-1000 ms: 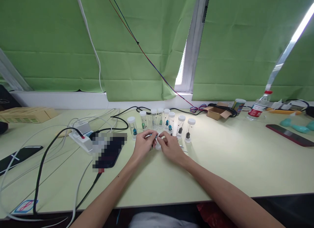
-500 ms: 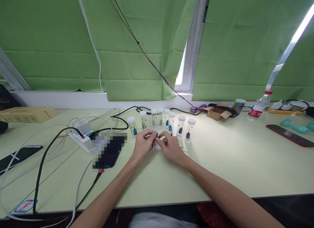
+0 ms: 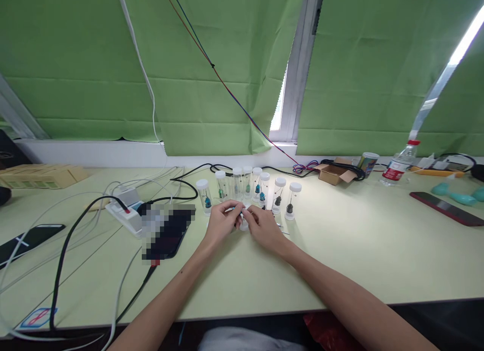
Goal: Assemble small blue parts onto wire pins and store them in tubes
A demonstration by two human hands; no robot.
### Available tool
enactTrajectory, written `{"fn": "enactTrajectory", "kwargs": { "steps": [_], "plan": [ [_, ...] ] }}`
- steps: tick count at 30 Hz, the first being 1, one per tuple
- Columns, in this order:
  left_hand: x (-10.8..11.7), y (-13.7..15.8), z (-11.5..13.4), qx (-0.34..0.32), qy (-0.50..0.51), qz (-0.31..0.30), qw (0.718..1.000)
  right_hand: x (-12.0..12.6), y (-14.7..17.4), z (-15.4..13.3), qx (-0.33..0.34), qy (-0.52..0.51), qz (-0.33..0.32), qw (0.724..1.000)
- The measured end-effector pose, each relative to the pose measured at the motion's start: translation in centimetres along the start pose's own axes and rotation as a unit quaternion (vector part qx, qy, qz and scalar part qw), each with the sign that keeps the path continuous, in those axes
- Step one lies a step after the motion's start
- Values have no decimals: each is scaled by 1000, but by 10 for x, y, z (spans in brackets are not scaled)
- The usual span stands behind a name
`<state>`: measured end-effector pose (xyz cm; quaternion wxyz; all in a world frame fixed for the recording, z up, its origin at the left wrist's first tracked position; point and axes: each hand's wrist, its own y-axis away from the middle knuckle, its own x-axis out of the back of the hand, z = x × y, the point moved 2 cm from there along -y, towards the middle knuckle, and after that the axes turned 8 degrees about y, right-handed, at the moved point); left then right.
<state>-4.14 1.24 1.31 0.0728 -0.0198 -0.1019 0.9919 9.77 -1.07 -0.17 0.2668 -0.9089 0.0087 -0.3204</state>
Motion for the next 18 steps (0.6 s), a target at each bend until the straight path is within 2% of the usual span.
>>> {"fn": "enactTrajectory", "kwargs": {
  "steps": [18],
  "plan": [
    [0, -1, 0, -9, -7, -17, 1000, 1, -1, -3, -5, 15, -13, 1000]
  ]
}}
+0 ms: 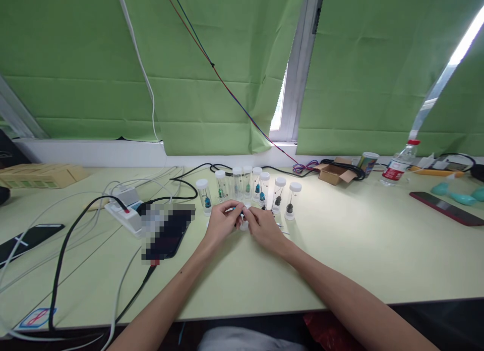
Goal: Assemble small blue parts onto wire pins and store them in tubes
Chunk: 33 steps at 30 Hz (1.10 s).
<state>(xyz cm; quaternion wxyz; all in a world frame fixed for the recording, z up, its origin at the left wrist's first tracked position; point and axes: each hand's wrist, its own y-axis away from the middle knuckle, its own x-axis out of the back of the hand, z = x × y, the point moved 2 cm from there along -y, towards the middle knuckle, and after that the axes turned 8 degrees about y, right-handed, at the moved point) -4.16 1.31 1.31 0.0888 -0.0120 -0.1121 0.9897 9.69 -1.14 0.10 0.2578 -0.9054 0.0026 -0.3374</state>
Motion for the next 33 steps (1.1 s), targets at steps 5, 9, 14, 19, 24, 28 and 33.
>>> {"fn": "enactTrajectory", "kwargs": {
  "steps": [5, 9, 14, 19, 24, 28, 33],
  "plan": [
    [0, -1, -1, -1, -1, 1, 1000, -1, 0, 1, -3, -5, -7, 1000],
    [0, -1, -2, -4, 0, -5, 1000, -1, 0, 1, -1, -7, -6, 1000],
    [-1, 0, 0, -1, -2, -4, 1000, 0, 0, 0, -2, -4, -8, 1000],
    [-1, 1, 2, 1, -5, -3, 1000, 1, 1, -2, -2, -1, -9, 1000],
    [-1, 2, 2, -1, -4, -5, 1000, 1, 1, -1, -2, -3, -10, 1000],
    [-1, 2, 3, -3, -6, -4, 1000, 0, 1, 0, -3, -7, -12, 1000],
    [-2, 2, 4, -4, -7, -7, 1000, 1, 2, -3, -6, -15, -15, 1000]
  ]
}}
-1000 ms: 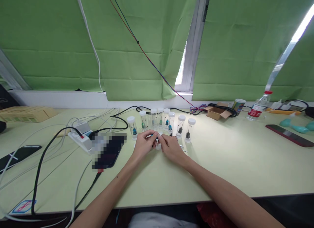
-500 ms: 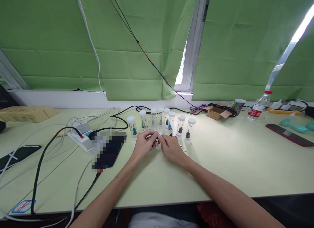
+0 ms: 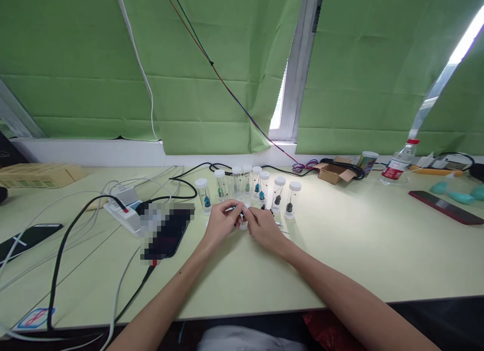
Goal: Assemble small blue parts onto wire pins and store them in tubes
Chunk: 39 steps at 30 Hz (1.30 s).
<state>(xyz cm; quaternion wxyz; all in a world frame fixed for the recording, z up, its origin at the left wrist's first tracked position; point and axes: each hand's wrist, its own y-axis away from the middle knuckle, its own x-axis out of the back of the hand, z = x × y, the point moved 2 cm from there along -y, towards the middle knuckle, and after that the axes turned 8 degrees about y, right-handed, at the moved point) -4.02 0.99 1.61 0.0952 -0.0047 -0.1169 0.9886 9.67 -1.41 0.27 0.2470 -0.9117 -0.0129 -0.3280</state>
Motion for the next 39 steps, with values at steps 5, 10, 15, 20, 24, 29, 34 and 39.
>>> {"fn": "enactTrajectory", "kwargs": {
  "steps": [5, 10, 15, 20, 24, 29, 34, 39],
  "plan": [
    [0, 0, 1, 2, 1, 2, 1000, 0, 0, -1, 2, -1, -1, 1000],
    [0, 0, 1, 2, -4, 3, 1000, -1, 0, 1, 3, -1, -1, 1000],
    [1, -1, -2, -2, -4, 0, 1000, 0, 0, 1, 6, 6, 2, 1000],
    [1, -1, -2, -4, -2, 1, 1000, 0, 0, -1, 2, 7, -2, 1000],
    [1, -1, -3, -4, -3, -3, 1000, 1, -1, -1, 2, 0, 2, 1000],
    [1, -1, -3, -6, 4, -11, 1000, 1, -1, 1, 9, -7, 1, 1000],
    [0, 0, -1, -4, 4, -8, 1000, 1, -1, 1, 21, -13, -1, 1000],
    [-1, 0, 0, -5, 5, -6, 1000, 1, -1, 2, 27, -1, 0, 1000]
  ]
}}
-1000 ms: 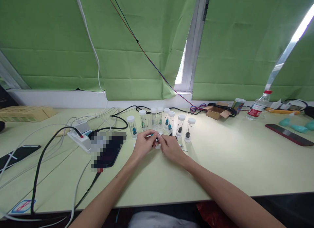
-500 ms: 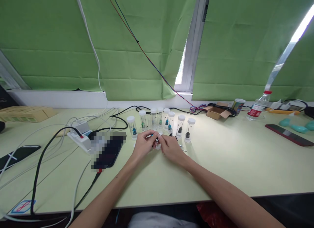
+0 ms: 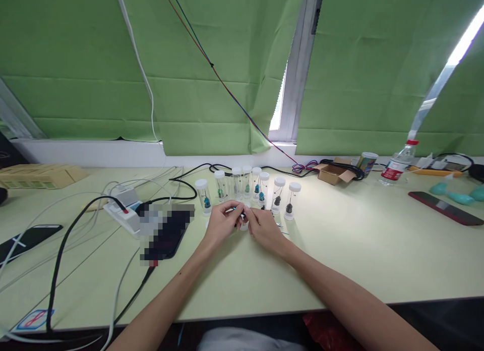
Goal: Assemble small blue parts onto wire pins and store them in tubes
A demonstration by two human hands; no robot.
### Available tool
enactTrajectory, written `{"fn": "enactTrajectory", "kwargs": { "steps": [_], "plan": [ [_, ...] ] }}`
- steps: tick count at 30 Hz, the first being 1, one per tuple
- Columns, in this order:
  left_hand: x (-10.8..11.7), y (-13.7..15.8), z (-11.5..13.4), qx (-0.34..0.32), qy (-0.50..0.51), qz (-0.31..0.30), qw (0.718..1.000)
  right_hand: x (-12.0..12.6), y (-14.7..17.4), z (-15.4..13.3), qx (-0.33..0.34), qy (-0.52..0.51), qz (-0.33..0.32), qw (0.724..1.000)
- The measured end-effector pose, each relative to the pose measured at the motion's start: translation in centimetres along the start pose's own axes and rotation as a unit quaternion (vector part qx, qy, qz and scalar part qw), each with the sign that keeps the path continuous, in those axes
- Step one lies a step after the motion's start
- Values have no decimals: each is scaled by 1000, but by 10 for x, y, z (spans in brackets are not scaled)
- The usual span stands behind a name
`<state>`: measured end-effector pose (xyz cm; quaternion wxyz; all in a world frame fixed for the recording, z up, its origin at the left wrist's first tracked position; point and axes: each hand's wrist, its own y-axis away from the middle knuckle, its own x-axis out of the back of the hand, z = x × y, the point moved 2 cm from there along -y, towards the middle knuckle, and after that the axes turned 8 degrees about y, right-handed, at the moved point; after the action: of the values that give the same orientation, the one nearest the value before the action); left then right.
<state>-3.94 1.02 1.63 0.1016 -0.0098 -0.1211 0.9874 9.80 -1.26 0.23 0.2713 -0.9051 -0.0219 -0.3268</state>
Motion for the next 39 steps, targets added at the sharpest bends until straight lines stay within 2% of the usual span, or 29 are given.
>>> {"fn": "enactTrajectory", "kwargs": {
  "steps": [13, 30, 39],
  "plan": [
    [1, 0, -2, 9, 16, 30, 999, -1, 1, -1, -41, -17, 16, 999],
    [1, -1, -1, 7, 8, 16, 1000, -1, -1, 0, -22, 3, 11, 1000],
    [1, -1, -1, 8, 5, 11, 1000, -1, 0, -2, -19, -41, -1, 999]
  ]
}}
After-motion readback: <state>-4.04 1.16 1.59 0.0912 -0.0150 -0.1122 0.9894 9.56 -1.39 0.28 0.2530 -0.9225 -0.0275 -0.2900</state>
